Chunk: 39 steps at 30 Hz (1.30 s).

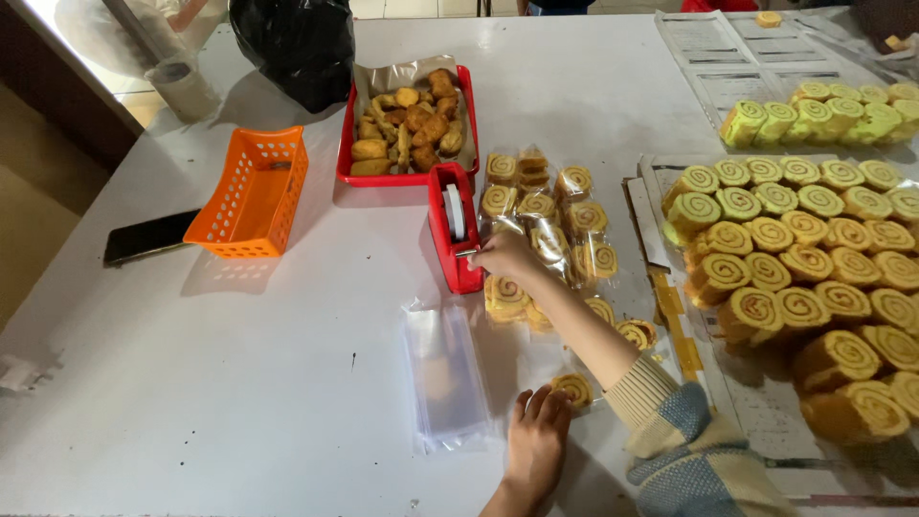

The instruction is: The person packs individual cake rolls into plastic bags and seals them with a tape dispenser.

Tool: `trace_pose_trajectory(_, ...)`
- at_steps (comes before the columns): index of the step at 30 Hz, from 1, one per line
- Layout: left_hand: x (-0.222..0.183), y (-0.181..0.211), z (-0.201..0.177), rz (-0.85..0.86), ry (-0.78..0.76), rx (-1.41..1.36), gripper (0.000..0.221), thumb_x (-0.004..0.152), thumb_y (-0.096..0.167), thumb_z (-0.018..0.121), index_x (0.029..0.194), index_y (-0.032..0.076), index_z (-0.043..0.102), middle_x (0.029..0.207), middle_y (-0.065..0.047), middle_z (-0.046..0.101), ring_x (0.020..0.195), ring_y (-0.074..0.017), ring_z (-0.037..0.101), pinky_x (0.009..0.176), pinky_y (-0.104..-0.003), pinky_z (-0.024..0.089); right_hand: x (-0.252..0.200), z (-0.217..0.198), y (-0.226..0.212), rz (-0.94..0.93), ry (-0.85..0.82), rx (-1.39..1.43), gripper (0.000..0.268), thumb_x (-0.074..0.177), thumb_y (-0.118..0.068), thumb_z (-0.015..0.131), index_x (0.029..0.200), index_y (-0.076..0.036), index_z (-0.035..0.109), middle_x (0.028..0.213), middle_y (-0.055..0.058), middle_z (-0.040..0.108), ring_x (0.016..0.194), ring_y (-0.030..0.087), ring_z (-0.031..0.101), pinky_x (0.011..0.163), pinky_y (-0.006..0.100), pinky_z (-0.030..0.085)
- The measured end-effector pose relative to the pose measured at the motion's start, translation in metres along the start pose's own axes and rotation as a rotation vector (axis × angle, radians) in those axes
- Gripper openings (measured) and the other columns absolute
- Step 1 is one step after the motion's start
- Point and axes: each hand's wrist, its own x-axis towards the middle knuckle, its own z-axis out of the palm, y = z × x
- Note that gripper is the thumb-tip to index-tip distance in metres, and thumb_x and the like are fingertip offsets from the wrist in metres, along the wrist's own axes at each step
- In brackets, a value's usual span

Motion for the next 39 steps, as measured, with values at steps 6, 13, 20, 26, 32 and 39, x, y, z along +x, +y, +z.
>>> trace_pose_trajectory(6,0.0,0.0,-0.001,-0.01,-0.014,-0.023,0.013,0.088,0.008,0.055,0.098,0.007,0.064,0.111,-0.009,0.063,0.109,-0.0285,0.059,0.091,-0.044,0.041,0.025,0.014,0.021,-0.057,0.033,-0.07,0.022,0.086,-0.024,0.074,0.068,-0.011,0.072,0.045,-0.001,0.054,0.055,0.01,0.06,0.108,0.035,0.034)
trace_pose_trajectory(13,-0.002,0.0,0.0,-0.007,-0.026,-0.027,0.013,0.087,0.005,0.054,0.095,0.006,0.063,0.109,-0.009,0.062,0.107,-0.029,0.059,0.09,-0.044,0.041,0.022,0.02,0.025,-0.16,0.093,-0.242,0.045,0.086,-0.019,0.068,0.045,-0.013,0.051,0.105,-0.004,0.075,0.136,0.019,0.046,0.114,0.062,0.011)
trace_pose_trajectory(20,0.002,-0.002,0.002,-0.004,-0.005,-0.026,0.012,0.085,0.006,0.057,0.094,0.007,0.064,0.11,-0.01,0.064,0.107,-0.0291,0.059,0.09,-0.045,0.042,0.024,0.021,0.033,-0.343,0.158,-0.375,0.05,0.088,-0.015,0.064,0.043,-0.012,0.045,0.057,-0.003,0.051,0.093,0.016,0.052,0.116,0.057,0.022)
trace_pose_trajectory(26,-0.005,-0.007,0.004,0.016,0.002,-0.041,0.013,0.085,0.005,0.057,0.095,0.007,0.064,0.11,-0.008,0.064,0.108,-0.0278,0.06,0.091,-0.044,0.041,-0.027,0.005,0.047,-0.792,0.332,-0.19,0.014,0.083,-0.015,0.068,0.071,-0.009,0.071,0.124,0.013,0.064,0.119,0.028,0.055,0.11,0.052,0.029)
trace_pose_trajectory(32,-0.002,-0.001,-0.003,0.017,-0.043,0.034,0.018,0.087,0.011,0.055,0.1,0.009,0.068,0.113,-0.007,0.067,0.109,-0.0236,0.062,0.094,-0.043,0.04,-0.112,-0.018,0.157,-0.83,0.089,-0.08,0.011,0.083,-0.022,0.066,0.082,-0.014,0.074,0.139,0.005,0.052,0.132,0.026,0.038,0.113,0.051,0.016)
trace_pose_trajectory(39,0.004,0.001,-0.01,0.03,-0.004,0.008,0.012,0.085,0.01,0.059,0.095,0.014,0.066,0.103,-0.003,0.068,0.106,-0.0237,0.065,0.093,-0.042,0.04,-0.141,0.003,0.256,-0.529,0.099,0.138,0.016,0.081,-0.023,0.07,0.09,-0.014,0.079,0.139,0.003,0.055,0.133,0.025,0.041,0.11,0.05,0.025)
